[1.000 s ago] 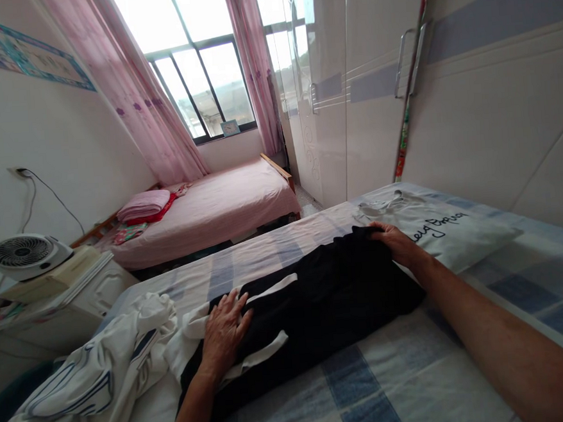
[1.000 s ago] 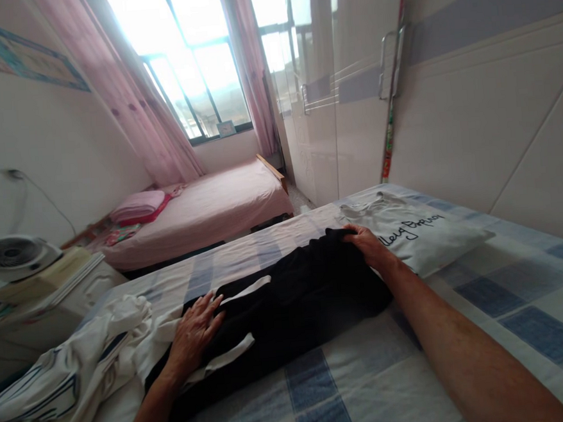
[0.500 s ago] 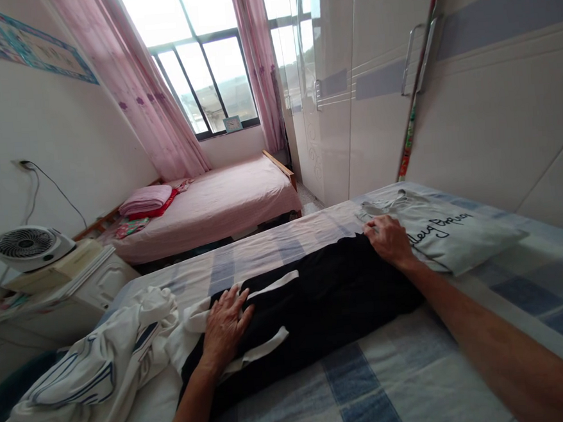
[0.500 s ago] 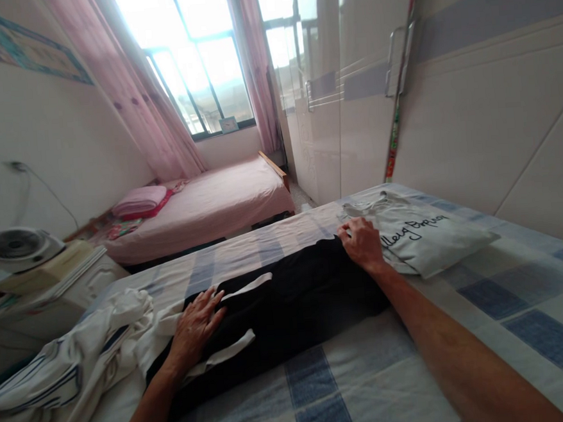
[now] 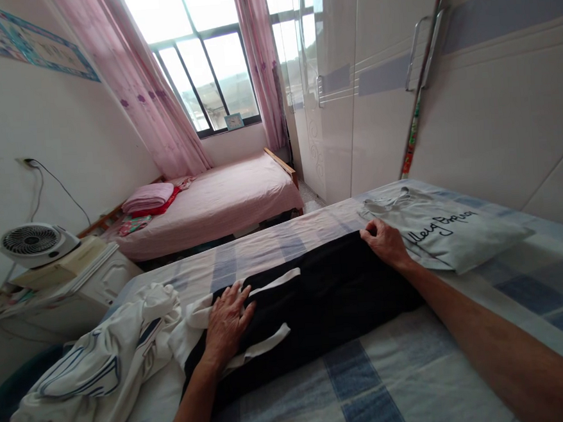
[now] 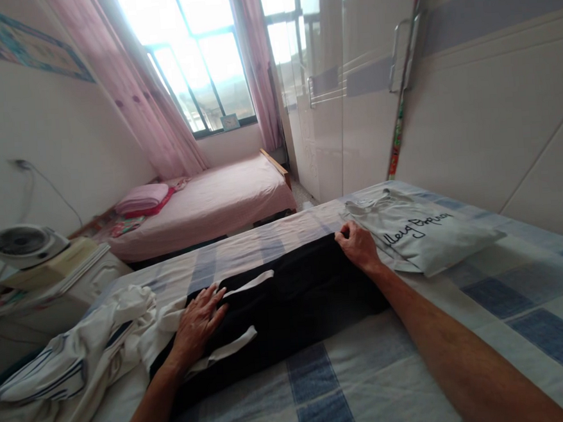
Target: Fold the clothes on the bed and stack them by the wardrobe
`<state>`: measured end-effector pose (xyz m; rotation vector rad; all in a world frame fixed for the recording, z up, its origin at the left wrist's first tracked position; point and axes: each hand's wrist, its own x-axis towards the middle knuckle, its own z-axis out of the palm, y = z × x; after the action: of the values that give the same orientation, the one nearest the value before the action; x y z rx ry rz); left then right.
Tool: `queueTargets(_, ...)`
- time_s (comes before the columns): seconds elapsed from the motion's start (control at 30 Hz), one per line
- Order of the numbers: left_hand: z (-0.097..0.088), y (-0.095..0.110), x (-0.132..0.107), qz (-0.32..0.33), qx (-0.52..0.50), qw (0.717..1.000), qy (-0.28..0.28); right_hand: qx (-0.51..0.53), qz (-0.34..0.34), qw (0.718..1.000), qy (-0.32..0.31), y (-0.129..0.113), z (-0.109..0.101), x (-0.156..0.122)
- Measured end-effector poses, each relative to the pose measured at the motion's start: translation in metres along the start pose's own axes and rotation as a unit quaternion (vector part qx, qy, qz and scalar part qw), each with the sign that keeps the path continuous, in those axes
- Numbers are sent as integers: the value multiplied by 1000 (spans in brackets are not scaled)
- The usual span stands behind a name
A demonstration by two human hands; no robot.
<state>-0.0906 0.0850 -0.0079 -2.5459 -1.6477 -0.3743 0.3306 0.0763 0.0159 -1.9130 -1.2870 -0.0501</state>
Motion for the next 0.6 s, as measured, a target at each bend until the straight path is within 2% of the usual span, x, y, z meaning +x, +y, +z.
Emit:
queueTargets(0.1, -1, 1, 1, 0, -4, 1000, 2, 20, 39, 999, 5, 2, 0, 0)
queueTargets(0.17, -3, 3, 1, -6, -8, 1000, -2, 16, 31, 999, 5, 4, -1, 0)
queueTargets(0.27, -6, 7, 0, -17, -13, 1000, 2, -69, -46, 996, 23, 3, -4, -2)
queueTargets(0.33, -7, 9, -1, -19, -17, 1000, 9, -131, -118, 984, 41, -1, -5, -4)
queueTargets(0.4, -7, 10, -1, -19, -19, 1000, 9, -148, -184, 971, 35, -5, -4, -5)
queueTargets(0.5, -5, 10, 0, -27, -21, 999, 5, -140, -255, 954, -71, -5, 0, -6)
queueTargets(0.57, -5, 10, 0, -32, -22, 999, 1, -178, -248, 941, -148, 0, 1, -5)
queueTargets(0.6, -5, 10, 1, -34, -25, 999, -1, -208, -234, 935, -167, 2, -1, -5)
